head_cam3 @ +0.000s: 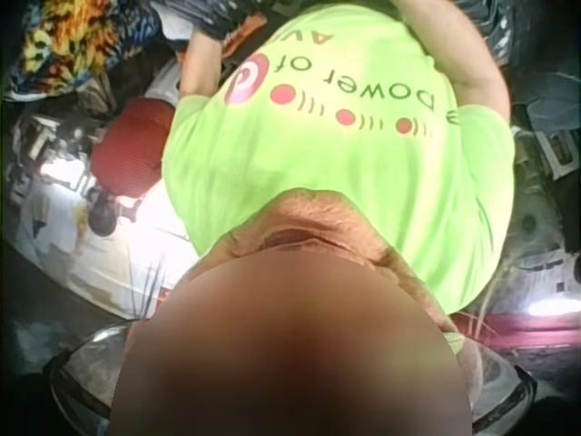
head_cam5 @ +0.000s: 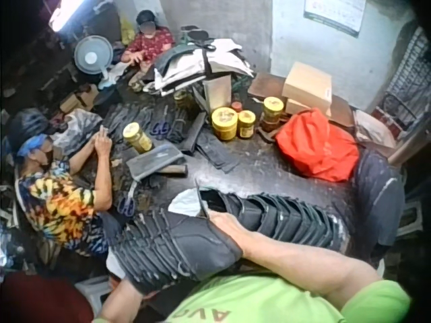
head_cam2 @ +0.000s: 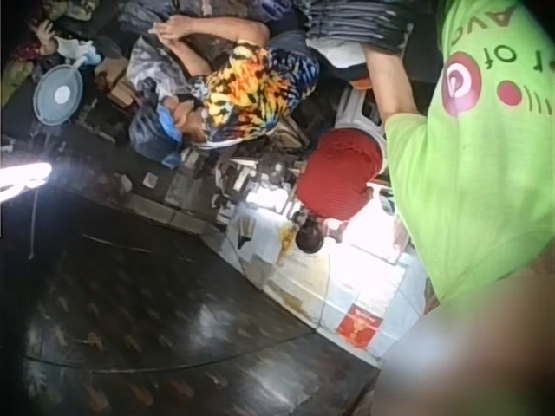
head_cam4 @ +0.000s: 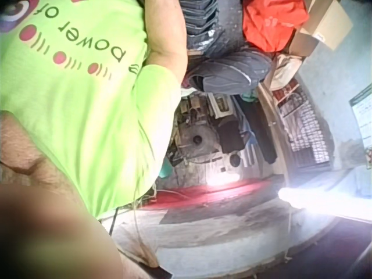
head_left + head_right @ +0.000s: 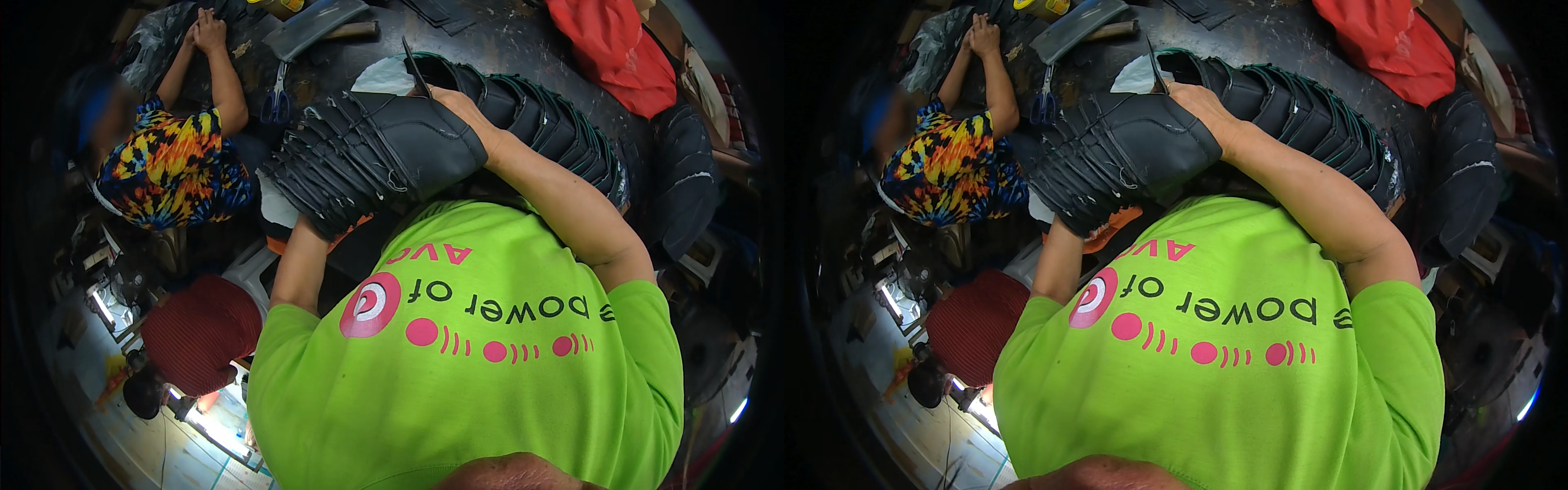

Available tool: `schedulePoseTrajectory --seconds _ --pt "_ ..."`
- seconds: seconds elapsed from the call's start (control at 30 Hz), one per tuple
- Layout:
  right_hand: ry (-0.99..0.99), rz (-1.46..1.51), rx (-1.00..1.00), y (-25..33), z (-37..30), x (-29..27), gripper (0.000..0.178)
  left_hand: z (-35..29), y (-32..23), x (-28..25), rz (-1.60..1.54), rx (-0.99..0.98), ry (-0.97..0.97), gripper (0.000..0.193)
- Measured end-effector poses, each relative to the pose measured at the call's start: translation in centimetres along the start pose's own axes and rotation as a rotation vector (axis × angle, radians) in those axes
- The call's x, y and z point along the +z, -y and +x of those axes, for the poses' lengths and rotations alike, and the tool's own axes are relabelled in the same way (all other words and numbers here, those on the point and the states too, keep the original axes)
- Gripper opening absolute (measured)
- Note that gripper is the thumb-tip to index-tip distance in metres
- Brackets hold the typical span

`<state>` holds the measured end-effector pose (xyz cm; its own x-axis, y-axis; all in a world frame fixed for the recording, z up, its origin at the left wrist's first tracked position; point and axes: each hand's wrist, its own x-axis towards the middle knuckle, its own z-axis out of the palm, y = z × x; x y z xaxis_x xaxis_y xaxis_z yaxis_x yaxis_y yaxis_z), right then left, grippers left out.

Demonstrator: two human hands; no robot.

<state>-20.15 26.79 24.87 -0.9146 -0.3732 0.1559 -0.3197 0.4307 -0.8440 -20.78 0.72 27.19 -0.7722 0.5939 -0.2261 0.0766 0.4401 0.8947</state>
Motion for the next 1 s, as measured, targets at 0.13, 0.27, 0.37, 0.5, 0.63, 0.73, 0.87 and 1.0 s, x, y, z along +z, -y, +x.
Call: schedulePoseTrajectory --seconds 0.13,0.27,0.37,0.5,0.63,0.73,0.87,1.0 --pt "0.059 -0.042 -0.031 -0.1 -0.1 -0.4 0.03 0.1 0.0 -0.3 0.002 -0.004 0.006 0.03" --pt "0.082 0.034 0.023 -0.4 0.3 -0.4 0.029 0.4 0.1 0.7 -0.01 0.003 0.002 0.03" --pt "0.113 0.323 -0.02 -0.3 1.1 -0.7 0.028 0.2 0.1 1.2 -0.013 0.011 -0.013 0.03" --pt "0.145 0.334 -0.152 0.2 1.1 -3.1 0.029 -0.1 -0.1 0.8 -0.015 0.007 -0.033 0.03" --pt "0.2 0.045 -0.103 0.5 0.6 -5.6 0.022 0.2 -0.4 -0.5 -0.008 0.007 -0.055 0.03" --pt "0.266 -0.322 -0.131 0.7 -0.5 -6.2 0.021 0.7 -0.9 -1.7 0.018 0.012 -0.059 0.03" --pt "0.286 -0.403 -0.134 1.3 -2.9 -6.4 0.029 2.2 -1.3 -2.9 0.058 0.026 -0.059 0.03" --pt "0.353 -0.273 -0.11 1.5 -3.6 -6.7 0.043 3.8 -1.3 -3.3 0.081 0.033 -0.053 0.03"
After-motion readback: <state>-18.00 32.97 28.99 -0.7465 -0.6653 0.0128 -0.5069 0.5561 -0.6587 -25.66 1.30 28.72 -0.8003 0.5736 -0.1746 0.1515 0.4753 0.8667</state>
